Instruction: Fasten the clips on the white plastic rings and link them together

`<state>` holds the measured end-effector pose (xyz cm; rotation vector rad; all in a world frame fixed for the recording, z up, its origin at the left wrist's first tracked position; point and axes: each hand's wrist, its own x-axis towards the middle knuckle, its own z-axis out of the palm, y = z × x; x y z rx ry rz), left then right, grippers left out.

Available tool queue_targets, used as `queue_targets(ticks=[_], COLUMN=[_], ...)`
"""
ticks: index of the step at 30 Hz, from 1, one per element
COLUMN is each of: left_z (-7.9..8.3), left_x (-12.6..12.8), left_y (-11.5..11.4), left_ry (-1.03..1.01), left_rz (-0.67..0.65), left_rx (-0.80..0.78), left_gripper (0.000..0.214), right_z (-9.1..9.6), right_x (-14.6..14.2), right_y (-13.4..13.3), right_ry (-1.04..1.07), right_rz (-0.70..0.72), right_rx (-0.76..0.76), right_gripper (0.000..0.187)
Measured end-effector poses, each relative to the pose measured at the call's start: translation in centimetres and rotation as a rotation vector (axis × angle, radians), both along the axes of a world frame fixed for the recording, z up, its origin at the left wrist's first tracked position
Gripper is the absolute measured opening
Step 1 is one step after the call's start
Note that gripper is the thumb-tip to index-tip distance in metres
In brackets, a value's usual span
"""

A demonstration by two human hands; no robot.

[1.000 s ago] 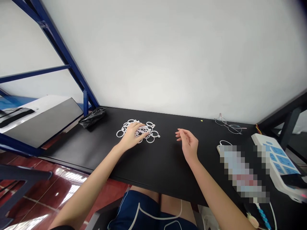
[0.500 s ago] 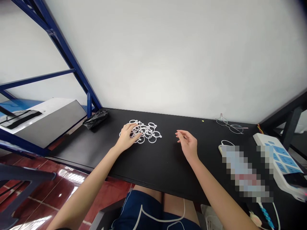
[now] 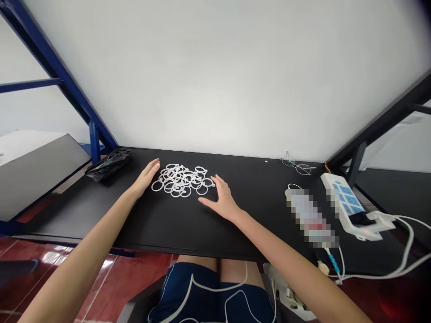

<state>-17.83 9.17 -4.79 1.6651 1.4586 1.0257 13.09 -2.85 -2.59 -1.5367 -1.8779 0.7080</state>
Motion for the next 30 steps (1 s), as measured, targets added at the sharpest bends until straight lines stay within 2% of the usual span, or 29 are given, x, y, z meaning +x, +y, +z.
queue_targets(ticks=[3, 6, 11, 16, 23, 30], left_z=[0.3, 0.5, 0.3, -0.4, -0.6, -0.4], left_x=[0.7, 1.1, 1.8, 2.9, 4.9, 9.2], left_y=[-0.1, -0.3, 0.0, 0.4, 0.5, -0.1], left_ry=[0.132, 0.218, 0.303, 0.431, 0.453, 0.418], left_rz=[-0.083, -0.129, -0.212, -0.276, -0.318, -0.384], left_rx=[0.062, 0.129, 0.167, 0.244, 0.268, 0.268], left_gripper=[0.075, 0.075, 0.084, 0.085, 0.077, 0.071], right_z=[0.3, 0.4, 0.3, -0.2, -0.7, -0.6], right_x=[-2.3, -4.5, -7.5, -9.1, -7.6, -3.7], right_y=[1.3, 3.3, 5.6, 5.9, 5.7, 4.8], right_ry=[-0.005, -0.075, -0.232, -0.297, -0.294, -0.304], right_rz=[-0.048, -0.081, -0.032, -0.021, -0.030, -0.032], right_rx=[-0.052, -0.014, -0.036, 0.001, 0.090, 0.088], right_gripper=[0.105, 0.116, 0.109, 0.098, 0.086, 0.077])
